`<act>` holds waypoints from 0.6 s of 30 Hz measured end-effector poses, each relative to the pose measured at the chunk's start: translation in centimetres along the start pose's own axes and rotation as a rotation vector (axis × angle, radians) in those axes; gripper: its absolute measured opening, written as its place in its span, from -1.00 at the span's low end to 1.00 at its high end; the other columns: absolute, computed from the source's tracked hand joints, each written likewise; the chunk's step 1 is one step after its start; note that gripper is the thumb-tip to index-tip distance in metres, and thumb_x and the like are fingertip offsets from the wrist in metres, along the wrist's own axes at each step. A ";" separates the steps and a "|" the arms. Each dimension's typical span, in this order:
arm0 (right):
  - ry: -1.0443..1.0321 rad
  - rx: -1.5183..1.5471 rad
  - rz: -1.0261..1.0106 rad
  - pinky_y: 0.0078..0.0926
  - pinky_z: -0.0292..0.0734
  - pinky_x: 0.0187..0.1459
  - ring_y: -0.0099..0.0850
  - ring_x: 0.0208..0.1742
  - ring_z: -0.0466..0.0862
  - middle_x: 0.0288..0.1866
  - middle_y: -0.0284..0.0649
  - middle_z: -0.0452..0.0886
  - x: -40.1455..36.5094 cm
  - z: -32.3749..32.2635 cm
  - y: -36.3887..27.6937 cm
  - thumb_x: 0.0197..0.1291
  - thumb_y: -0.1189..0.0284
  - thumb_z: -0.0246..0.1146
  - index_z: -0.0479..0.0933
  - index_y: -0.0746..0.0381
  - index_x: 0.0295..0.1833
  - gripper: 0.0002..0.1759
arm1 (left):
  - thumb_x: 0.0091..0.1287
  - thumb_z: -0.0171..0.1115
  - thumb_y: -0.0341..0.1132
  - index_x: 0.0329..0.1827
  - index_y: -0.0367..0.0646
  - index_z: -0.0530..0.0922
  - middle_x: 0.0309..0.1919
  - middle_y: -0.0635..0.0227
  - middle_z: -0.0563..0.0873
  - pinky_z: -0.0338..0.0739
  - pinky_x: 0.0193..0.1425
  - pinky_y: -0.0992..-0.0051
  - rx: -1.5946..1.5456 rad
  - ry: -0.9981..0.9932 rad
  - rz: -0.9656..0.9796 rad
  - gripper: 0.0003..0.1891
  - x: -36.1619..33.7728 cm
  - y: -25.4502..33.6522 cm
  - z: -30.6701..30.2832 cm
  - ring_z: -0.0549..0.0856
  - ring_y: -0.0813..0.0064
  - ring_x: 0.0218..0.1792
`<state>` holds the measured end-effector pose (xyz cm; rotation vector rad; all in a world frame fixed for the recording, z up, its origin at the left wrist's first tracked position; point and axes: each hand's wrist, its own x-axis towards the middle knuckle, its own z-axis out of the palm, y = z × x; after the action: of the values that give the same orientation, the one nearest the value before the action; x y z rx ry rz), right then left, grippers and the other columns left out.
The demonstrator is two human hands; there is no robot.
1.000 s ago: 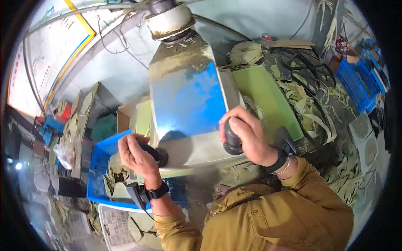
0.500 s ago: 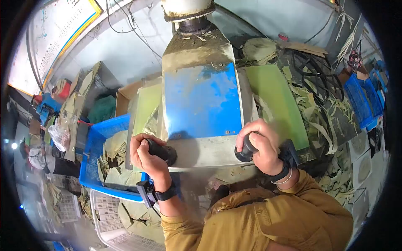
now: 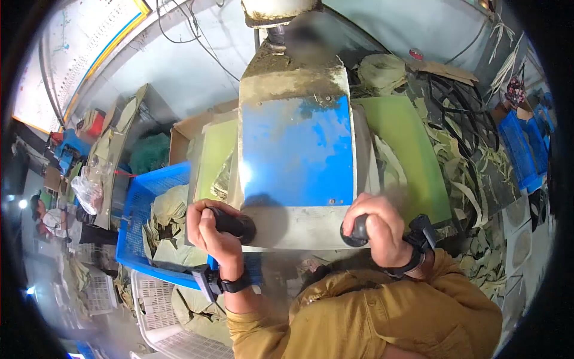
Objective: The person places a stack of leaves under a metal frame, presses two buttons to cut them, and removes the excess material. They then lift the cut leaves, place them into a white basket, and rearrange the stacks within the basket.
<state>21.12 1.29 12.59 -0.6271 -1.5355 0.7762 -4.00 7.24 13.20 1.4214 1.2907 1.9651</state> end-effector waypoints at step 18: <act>-0.358 -0.470 -0.162 -0.20 0.46 0.14 0.01 0.10 0.55 0.15 0.10 0.48 4.2 5.5 3.0 0.22 0.32 0.28 0.37 0.39 0.21 -0.47 | 0.45 0.06 -0.26 0.21 -0.35 0.41 0.13 -0.03 0.54 0.46 0.30 0.16 -0.689 0.029 -0.926 -0.61 -2.3 -10.5 -10.2 0.53 0.07 0.19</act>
<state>15.01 5.75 12.67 -0.7179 -2.0995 0.4146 -14.19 6.21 2.52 0.3437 0.8756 1.5099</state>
